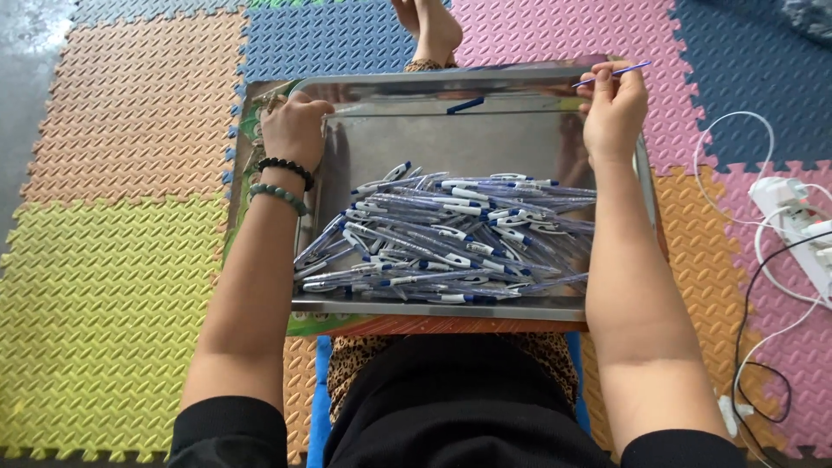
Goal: Manually assembling ballpoint pens by inserting ink refills into barrels and attaching caps.
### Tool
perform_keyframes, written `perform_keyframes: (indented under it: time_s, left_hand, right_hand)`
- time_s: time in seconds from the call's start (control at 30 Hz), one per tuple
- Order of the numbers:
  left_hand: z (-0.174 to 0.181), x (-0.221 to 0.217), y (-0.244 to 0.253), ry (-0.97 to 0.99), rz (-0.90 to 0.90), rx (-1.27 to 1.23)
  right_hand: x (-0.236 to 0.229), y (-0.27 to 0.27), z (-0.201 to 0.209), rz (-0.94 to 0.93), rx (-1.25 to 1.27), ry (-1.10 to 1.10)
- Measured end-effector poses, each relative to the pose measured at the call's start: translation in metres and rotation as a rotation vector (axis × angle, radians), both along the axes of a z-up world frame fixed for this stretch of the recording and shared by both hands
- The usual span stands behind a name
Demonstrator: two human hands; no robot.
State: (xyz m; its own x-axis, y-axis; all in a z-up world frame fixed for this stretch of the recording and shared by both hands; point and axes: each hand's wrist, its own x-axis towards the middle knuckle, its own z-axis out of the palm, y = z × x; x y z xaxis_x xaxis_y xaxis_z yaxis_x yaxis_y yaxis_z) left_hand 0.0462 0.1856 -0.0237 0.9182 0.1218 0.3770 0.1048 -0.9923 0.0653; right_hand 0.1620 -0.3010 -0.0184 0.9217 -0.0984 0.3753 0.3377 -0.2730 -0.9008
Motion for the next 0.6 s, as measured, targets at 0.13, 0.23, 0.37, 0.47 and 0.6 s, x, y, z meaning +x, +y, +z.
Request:
perform_keyframes:
  time_s: [0.13,0.23,0.37,0.47,0.6]
  left_hand:
    - [-0.020,0.024,0.001,-0.039,0.025,0.025]
    - [-0.020,0.027,-0.005,-0.115,0.011,0.079]
    - [-0.015,0.021,-0.014,-0.120,-0.106,0.022]
    - [-0.024,0.020,-0.010,-0.130,-0.071,0.089]
    - [-0.012,0.011,-0.016,-0.029,-0.102,0.032]
  right_hand:
    - [-0.001,-0.004,0.000,0.005,0.024,-0.070]
    - [-0.008,-0.001,0.007,-0.027,-0.304,-0.273]
    - [-0.011,0.006,0.009,-0.015,-0.733,-0.388]
    - [-0.019,0.013,0.021,0.079,-0.752,-0.364]
    - [-0.027,0.018,0.038,0.182,-0.687,-0.223]
